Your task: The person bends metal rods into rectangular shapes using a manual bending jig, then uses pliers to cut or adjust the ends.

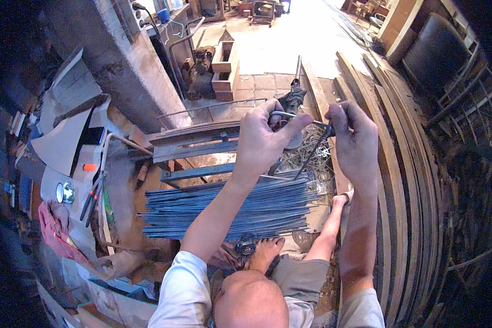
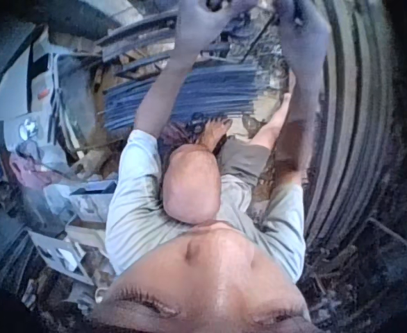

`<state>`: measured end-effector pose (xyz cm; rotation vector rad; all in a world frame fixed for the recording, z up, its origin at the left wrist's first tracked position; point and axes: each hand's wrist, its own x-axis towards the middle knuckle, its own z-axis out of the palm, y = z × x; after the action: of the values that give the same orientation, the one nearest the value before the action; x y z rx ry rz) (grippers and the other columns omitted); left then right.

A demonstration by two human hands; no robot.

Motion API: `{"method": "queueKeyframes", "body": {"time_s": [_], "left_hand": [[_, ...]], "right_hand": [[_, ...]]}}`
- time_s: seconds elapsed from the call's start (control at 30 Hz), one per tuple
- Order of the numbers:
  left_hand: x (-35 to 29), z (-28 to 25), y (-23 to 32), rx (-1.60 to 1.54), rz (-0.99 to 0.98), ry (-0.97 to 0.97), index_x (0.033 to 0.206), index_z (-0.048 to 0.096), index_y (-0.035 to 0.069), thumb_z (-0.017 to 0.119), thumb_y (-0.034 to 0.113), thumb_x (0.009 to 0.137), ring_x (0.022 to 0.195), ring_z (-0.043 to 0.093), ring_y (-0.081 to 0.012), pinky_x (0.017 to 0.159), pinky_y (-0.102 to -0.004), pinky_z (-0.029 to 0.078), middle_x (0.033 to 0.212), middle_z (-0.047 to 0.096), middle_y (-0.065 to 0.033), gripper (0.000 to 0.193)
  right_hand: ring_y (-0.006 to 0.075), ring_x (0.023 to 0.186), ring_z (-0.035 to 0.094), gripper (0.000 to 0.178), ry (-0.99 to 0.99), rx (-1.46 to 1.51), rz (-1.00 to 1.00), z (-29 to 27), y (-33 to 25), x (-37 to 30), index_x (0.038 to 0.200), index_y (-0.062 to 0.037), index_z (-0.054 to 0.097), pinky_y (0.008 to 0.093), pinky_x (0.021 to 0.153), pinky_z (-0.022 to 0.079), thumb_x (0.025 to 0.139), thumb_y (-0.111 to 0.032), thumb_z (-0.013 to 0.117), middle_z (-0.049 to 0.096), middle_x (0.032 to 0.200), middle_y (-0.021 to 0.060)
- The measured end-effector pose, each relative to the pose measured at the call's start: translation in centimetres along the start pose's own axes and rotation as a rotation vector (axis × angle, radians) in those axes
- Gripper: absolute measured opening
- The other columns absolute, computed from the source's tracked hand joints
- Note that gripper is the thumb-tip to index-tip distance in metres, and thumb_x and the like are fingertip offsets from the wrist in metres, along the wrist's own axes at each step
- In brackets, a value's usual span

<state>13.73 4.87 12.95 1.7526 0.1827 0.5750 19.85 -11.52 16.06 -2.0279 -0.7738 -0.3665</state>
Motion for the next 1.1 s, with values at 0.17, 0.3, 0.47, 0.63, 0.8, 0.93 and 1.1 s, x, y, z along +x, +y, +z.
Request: {"method": "queueKeyframes", "body": {"time_s": [0.17, 0.3, 0.47, 0.63, 0.8, 0.93, 1.1], "left_hand": [[-0.9, 0.1, -2.2, -0.165, -0.086, -0.059, 0.073, 0.058, 0.003, 0.081, 0.036, 0.08, 0.056, 0.044, -0.001, 0.047, -0.0222, 0.035, 0.059, 0.055, 0.0045, 0.041], [-0.9, 0.1, -3.0, -0.135, -0.181, -0.146, 0.091, 0.064, 0.002, 0.079, 0.034, 0.083, 0.067, 0.055, -0.0034, 0.059, -0.0224, 0.044, 0.072, 0.065, 0.0, 0.037], [-1.6, 0.6, -4.1, -0.196, -0.201, -0.169, 0.091, 0.062, 0.001, 0.078, 0.035, 0.084, 0.069, 0.057, -0.0044, 0.06, -0.0231, 0.046, 0.076, 0.067, -0.0017, 0.038], [-2.2, 1.5, -3.6, -0.164, -0.172, -0.145, 0.084, 0.06, 0.003, 0.078, 0.039, 0.083, 0.062, 0.046, -0.0025, 0.051, -0.0237, 0.036, 0.068, 0.059, 0.0025, 0.04], [-2.1, 1.4, -5.0, -0.085, -0.21, -0.188, 0.084, 0.059, 0.005, 0.077, 0.041, 0.084, 0.059, 0.042, -0.0013, 0.048, -0.0229, 0.031, 0.064, 0.056, 0.0043, 0.04], [-2.6, 1.6, -4.8, -0.053, -0.172, -0.201, 0.08, 0.058, 0.005, 0.077, 0.042, 0.084, 0.058, 0.041, -0.0011, 0.047, -0.0228, 0.03, 0.063, 0.055, 0.0049, 0.041], [-3.3, 2.2, -5.8, -0.176, -0.194, -0.17, 0.076, 0.055, 0.007, 0.077, 0.045, 0.083, 0.057, 0.041, -0.0013, 0.047, -0.0229, 0.029, 0.061, 0.051, 0.0064, 0.044]], "right_hand": [[0.0302, 0.062, 0.059, 0.022, 0.049, -0.036, -0.029, 0.2, -0.6, -2.2, 0.084, 0.0023, 0.059, 0.0396, 0.058, 0.043, 0.097, -0.016, 0.059, 0.059, 0.073, 0.0172], [0.033, 0.064, 0.059, 0.02, 0.093, -0.041, -0.044, 0.9, -0.6, -3.2, 0.083, 0.0016, 0.057, 0.0403, 0.058, 0.044, 0.096, -0.014, 0.059, 0.057, 0.074, 0.017], [0.0364, 0.066, 0.059, 0.015, 0.059, -0.087, -0.114, 1.1, -1.4, -3.7, 0.084, 0.0006, 0.057, 0.0429, 0.059, 0.045, 0.093, -0.011, 0.061, 0.057, 0.076, 0.0163], [0.0366, 0.068, 0.06, 0.015, 0.022, -0.181, -0.168, 0.8, -1.8, -4.3, 0.084, 0.0, 0.057, 0.0442, 0.06, 0.046, 0.092, -0.011, 0.062, 0.057, 0.077, 0.0159], [0.0362, 0.066, 0.059, 0.015, 0.036, -0.184, -0.172, 0.7, -0.9, -4.7, 0.083, -0.0007, 0.056, 0.0441, 0.058, 0.046, 0.092, -0.01, 0.062, 0.056, 0.075, 0.0149], [0.0351, 0.063, 0.058, 0.015, 0.069, -0.167, -0.126, 0.8, -0.5, -5.4, 0.081, -0.0009, 0.056, 0.0433, 0.056, 0.044, 0.091, -0.01, 0.063, 0.054, 0.071, 0.014], [0.0333, 0.059, 0.057, 0.018, 0.048, -0.202, -0.208, 0.7, -1.1, -6.3, 0.08, 0.0002, 0.056, 0.0409, 0.054, 0.043, 0.092, -0.011, 0.062, 0.055, 0.071, 0.0141]]}}
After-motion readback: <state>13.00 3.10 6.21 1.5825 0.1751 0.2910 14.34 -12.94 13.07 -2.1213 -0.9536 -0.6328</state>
